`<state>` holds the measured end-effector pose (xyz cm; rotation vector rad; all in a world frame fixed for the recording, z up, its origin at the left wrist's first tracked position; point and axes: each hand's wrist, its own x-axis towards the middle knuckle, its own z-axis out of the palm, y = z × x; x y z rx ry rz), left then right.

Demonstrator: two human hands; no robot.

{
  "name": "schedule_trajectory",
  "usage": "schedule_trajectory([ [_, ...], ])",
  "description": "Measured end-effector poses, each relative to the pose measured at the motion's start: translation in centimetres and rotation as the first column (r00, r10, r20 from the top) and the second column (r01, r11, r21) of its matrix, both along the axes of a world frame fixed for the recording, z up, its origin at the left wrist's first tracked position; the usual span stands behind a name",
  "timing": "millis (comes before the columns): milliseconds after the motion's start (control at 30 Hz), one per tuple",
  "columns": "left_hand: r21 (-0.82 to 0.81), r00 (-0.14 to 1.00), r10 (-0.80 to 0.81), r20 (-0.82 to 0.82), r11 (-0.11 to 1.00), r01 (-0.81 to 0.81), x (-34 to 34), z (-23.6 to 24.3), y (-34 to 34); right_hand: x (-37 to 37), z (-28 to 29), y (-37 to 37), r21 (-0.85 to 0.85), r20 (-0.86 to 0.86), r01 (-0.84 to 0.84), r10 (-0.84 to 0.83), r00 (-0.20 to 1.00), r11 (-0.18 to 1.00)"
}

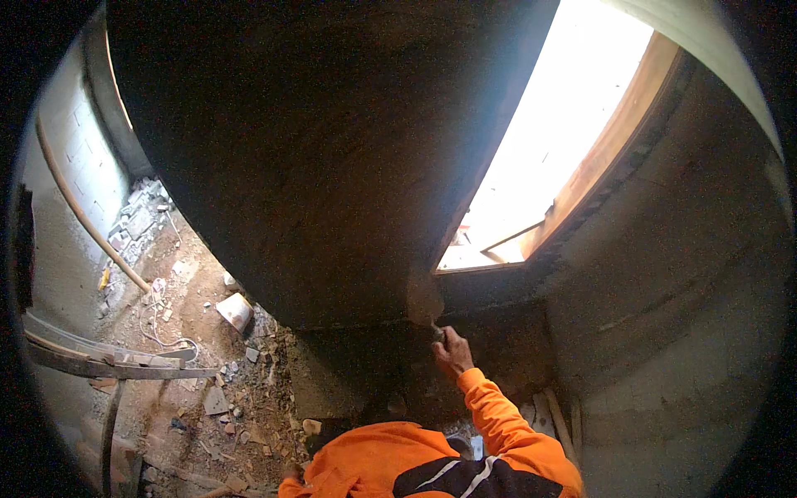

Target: The person applies wet plaster to a wall and floor area using a trowel and a smoothing board, then uses a long level to flatten the surface.

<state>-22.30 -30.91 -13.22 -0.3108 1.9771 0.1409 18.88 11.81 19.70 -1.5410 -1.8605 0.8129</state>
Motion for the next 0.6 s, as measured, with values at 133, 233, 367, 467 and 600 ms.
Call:
schedule_trajectory([
  [133, 0.385, 0.923, 0.318, -0.217, 0.896, -0.219, -5.6, 1.5, 1.1, -3.3, 7.4, -0.2, 0.416, -0.426, 0.129, 0.067, 0.902, 0.900],
  [233, 0.424, 0.962, 0.098, -0.253, 0.906, 0.019, -8.5, 3.7, 3.8, -3.0, 11.2, -0.1, 0.290, -0.833, 0.255, 0.113, 0.542, 0.922],
  [367, 0.627, 0.939, 0.194, -0.285, 0.779, 0.029, -15.5, 2.4, 3.2, -6.5, 10.9, 2.2, 0.114, -0.469, 0.247, -0.168, 0.867, 0.962],
  [467, 0.678, 0.969, 0.185, -0.165, 0.735, -0.025, -18.1, 4.9, 3.3, -3.9, 0.1, 0.9, -0.172, -0.138, 0.256, -0.281, 0.950, 0.951],
  [600, 0.611, 0.905, 0.346, -0.246, 0.781, -0.133, -17.3, 11.3, 3.4, -3.2, -10.0, -7.7, -0.186, -0.064, 0.178, -0.193, 0.979, 0.966],
])
